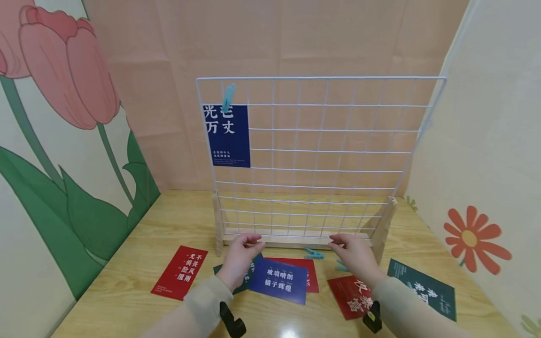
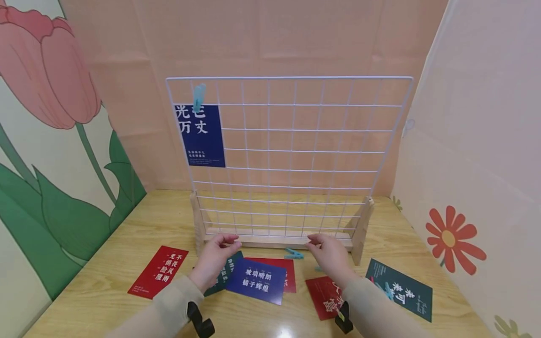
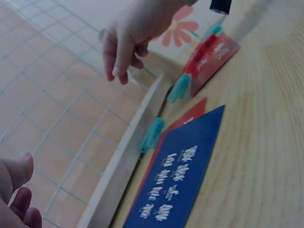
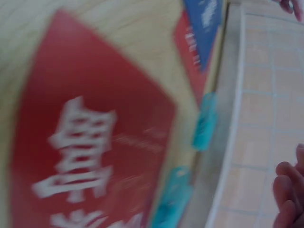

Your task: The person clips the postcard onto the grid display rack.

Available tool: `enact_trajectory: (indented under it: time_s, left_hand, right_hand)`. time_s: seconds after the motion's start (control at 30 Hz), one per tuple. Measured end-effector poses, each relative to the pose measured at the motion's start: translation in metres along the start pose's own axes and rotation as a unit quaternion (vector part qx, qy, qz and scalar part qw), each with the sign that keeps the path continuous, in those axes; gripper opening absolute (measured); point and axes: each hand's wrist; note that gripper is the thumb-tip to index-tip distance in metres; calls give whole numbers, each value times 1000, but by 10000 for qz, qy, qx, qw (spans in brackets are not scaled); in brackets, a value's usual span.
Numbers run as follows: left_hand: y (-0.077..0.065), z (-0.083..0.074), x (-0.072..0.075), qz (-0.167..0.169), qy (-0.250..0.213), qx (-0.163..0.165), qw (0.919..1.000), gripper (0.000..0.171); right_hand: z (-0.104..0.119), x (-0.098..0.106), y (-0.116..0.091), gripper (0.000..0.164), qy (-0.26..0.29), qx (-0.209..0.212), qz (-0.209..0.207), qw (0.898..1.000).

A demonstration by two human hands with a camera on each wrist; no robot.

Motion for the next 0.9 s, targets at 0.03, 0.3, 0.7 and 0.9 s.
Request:
enact_trajectory:
  time_s: [0.03,0.3,0.7,0.9]
  left_hand:
    - [0,3,-2,34,38,29,10000,30]
    - [0,20,-14,280,663,351,9968,32]
    - [11,24,-7,889,2709,268,9581,37]
    - [18,28,-4,831,3505,348,9322,41]
  right_hand:
    - [-4,-1,-1,34,-57,-68,87,9999]
    - [-34,-5,-2,42,-528,-525,668,9950]
    - [-50,-10,3,50,-756,-649,890,9910]
    - [-50,-11,4,50,-673,-827,1058,9887]
Point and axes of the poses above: each hand's wrist, its own y-axis towards the middle knuckle, its own x-axis out of the back of the hand, z = x × y, and after that the axes turned 4 degrees about z, right-handed
